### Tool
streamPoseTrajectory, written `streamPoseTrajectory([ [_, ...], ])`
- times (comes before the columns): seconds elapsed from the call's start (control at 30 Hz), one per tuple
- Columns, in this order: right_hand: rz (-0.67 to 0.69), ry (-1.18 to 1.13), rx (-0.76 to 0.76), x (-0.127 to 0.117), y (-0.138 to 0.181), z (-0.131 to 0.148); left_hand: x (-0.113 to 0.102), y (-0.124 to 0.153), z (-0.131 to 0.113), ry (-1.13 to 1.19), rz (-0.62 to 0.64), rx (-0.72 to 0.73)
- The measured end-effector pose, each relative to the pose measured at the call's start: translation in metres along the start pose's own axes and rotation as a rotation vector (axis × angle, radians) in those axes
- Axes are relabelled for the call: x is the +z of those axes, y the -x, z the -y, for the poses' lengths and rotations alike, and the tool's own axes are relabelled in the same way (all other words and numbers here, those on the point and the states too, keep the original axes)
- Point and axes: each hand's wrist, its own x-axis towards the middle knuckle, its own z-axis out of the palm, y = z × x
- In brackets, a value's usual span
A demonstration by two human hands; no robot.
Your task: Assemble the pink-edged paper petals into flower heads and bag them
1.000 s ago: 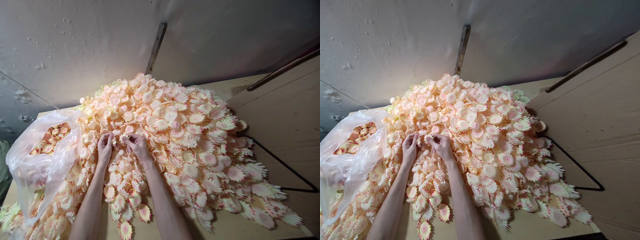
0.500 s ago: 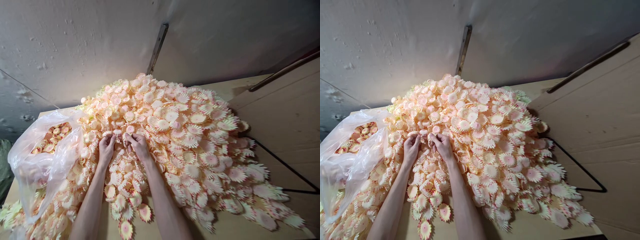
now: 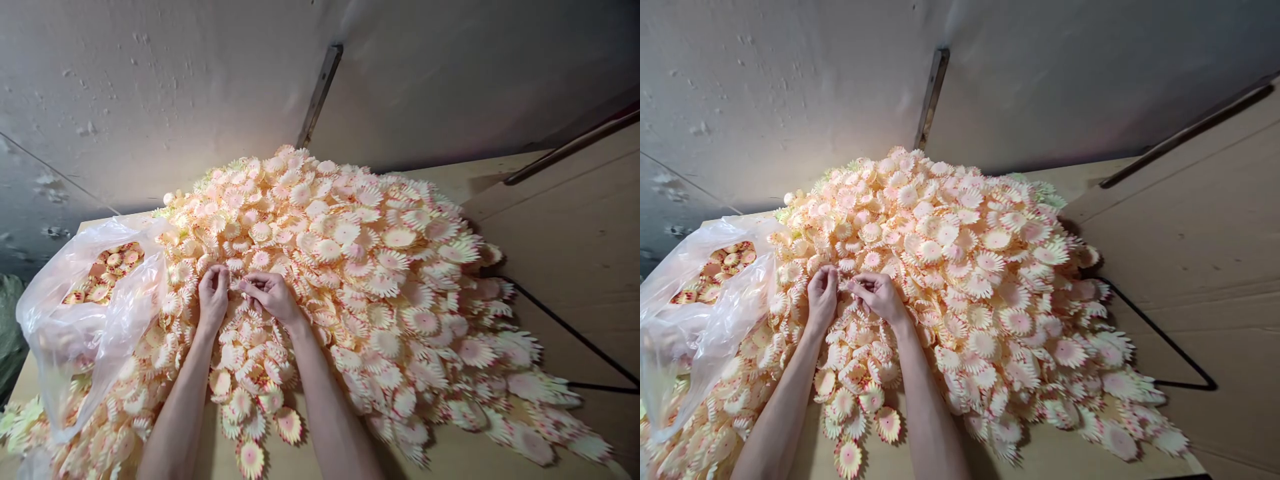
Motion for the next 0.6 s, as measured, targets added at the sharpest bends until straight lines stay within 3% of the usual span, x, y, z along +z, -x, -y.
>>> streamPoseTrajectory([
  [0.07, 0.018, -0.029, -0.001, -0.002, 0.002, 0.001, 0.000, -0.001, 0.003, 0.140, -0.070, -0.057],
  [0.17, -0.031, -0.106, 0.008, -0.004, 0.002, 0.002, 0.000, -0.001, 0.003, 0.252, -0.057, -0.074],
  [0.43, -0.122, -0.114, -0.047, 0.002, -0.004, 0.000, -0.001, 0.004, -0.008, 0.064, 0.128, -0.083],
  [0.6, -0.086, -0.124, -0.100, 0.001, -0.003, -0.001, 0.002, 0.003, -0.010, 0.051, 0.182, -0.049],
])
